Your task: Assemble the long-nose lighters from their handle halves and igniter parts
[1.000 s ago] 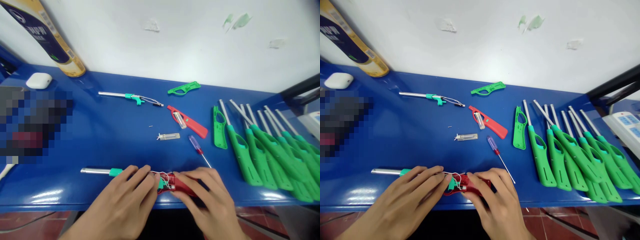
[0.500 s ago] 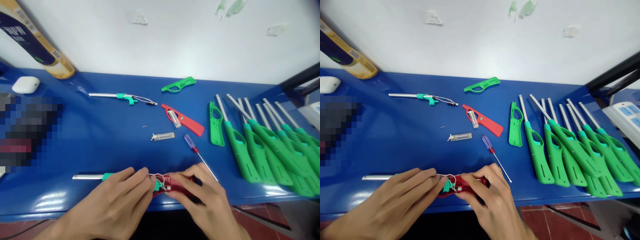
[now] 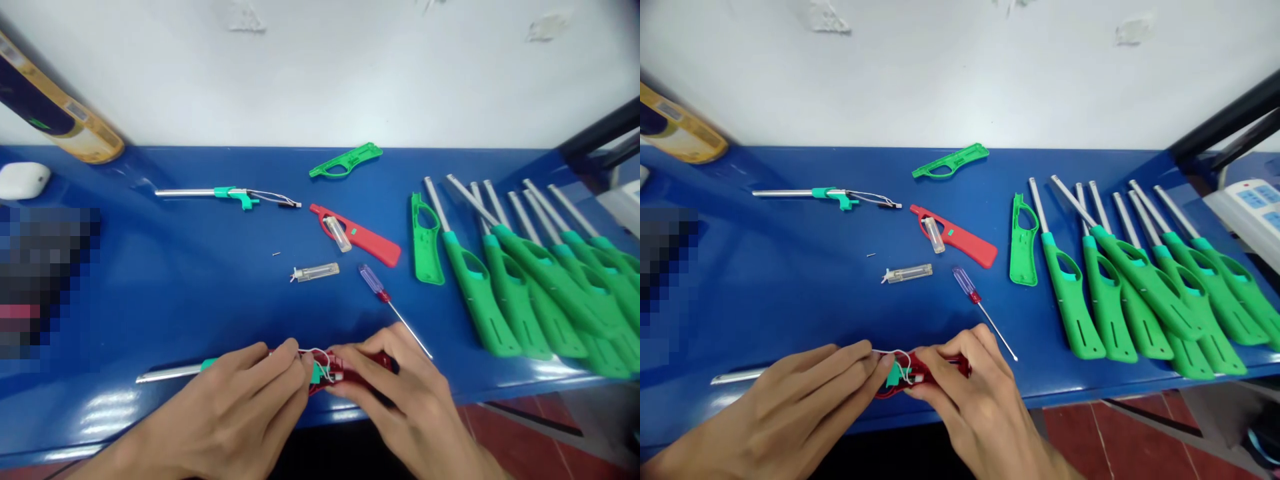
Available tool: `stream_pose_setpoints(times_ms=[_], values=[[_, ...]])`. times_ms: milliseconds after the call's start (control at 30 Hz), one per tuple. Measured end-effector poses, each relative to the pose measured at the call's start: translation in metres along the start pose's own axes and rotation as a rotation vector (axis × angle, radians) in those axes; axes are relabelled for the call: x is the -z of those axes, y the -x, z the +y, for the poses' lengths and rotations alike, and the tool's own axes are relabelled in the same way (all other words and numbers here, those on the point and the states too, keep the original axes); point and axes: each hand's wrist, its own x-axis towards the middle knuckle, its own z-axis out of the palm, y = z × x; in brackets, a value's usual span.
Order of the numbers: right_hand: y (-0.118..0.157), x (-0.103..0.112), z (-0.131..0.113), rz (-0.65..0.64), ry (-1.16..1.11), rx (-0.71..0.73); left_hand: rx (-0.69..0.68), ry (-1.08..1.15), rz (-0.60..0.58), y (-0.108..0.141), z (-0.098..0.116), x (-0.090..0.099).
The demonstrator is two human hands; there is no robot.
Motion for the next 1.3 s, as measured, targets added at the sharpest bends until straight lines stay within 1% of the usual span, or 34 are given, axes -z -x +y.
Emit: stream_pose_setpoints(times_ms=[133,200,233,300,433,500,700,867,933,1167,1300], values=[[0.002,-0.001,0.003,0.02,0.01,0.024,0.015,-0.044,-0.047,-0.002,0.004,0.001],[0.004,-0.003,0.004,0.026,0.032,0.036,0.071,-0.064,-0.069,0.001,0.007,0.002],[0.005,-0.004,0.005,0.029,0.043,0.037,0.114,-0.059,-0.087,0.005,0.01,0.002],[0.007,-0.005,0.006,0.031,0.056,0.038,0.252,-0.031,-0.096,0.014,0.014,0.003],[0.009,-0.005,0.008,0.028,0.08,0.055,0.564,0.033,0.001,0.038,0.02,0.008],[0.009,-0.005,0.009,0.032,0.09,0.064,0.632,0.056,0.045,0.048,0.021,0.01],[0.01,-0.005,0.01,0.057,0.135,0.081,0.596,0.212,0.039,0.063,0.021,0.006],[0.011,-0.006,0.011,0.056,0.142,0.087,0.604,0.235,-0.054,0.062,0.018,0.01],[0.012,-0.006,0.012,0.055,0.148,0.091,0.6,0.246,-0.058,0.06,0.017,0.013],[0.011,-0.006,0.012,0.059,0.146,0.091,0.614,0.206,-0.076,0.061,0.017,0.014],[0.011,-0.007,0.011,0.07,0.136,0.09,0.622,0.158,-0.054,0.062,0.019,0.012]])
